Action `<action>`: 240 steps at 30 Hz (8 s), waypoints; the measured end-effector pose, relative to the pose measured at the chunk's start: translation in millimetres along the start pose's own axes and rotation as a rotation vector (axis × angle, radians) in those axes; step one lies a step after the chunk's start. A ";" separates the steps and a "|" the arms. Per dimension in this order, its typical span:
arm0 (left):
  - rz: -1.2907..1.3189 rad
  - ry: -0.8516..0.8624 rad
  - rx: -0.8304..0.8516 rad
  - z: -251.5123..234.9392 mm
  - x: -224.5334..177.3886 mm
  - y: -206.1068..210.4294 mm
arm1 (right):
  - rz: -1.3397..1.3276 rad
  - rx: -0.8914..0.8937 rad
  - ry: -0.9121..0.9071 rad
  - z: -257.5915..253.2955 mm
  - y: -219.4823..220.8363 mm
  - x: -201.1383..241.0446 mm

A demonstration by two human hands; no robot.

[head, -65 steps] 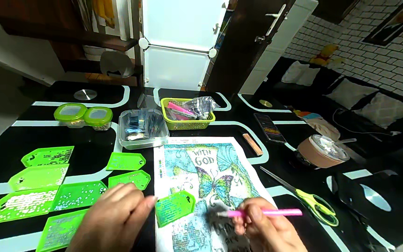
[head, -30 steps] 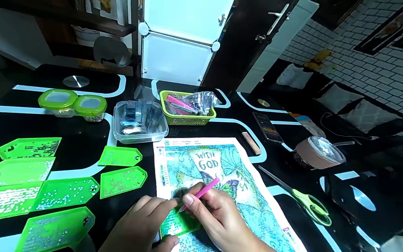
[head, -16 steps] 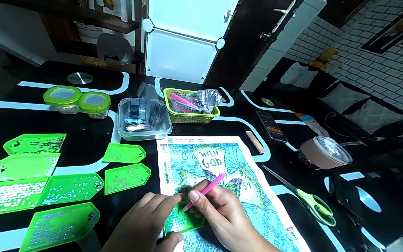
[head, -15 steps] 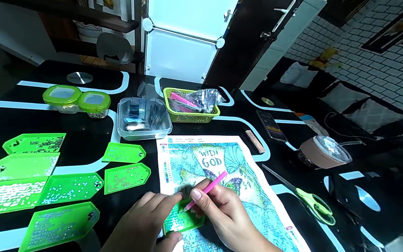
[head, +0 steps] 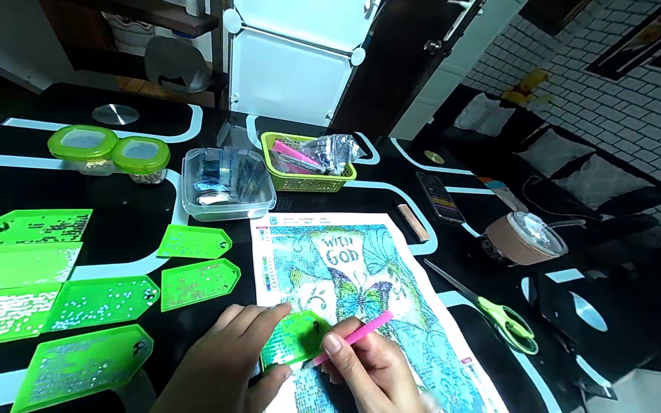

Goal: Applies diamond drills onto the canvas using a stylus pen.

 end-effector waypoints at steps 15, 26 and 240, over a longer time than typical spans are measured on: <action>-0.031 0.016 -0.018 0.8 1.5 1.1 | 0.120 0.004 -0.089 0.2 2.4 0.3; -0.013 0.023 -0.014 0.5 2.1 0.6 | 0.072 0.058 -0.123 -22.2 -11.9 6.5; -0.047 -0.004 -0.037 -0.1 4.8 2.1 | 0.256 0.061 -0.080 -41.7 6.9 6.3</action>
Point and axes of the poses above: each hand's wrist, its own z-axis away from the middle knuckle, its own y-axis out of the palm, x = y × z, the point moved 4 cm from there along -z, towards the middle knuckle, and after that the axes turned 15 degrees about z, right-handed, at the moved point
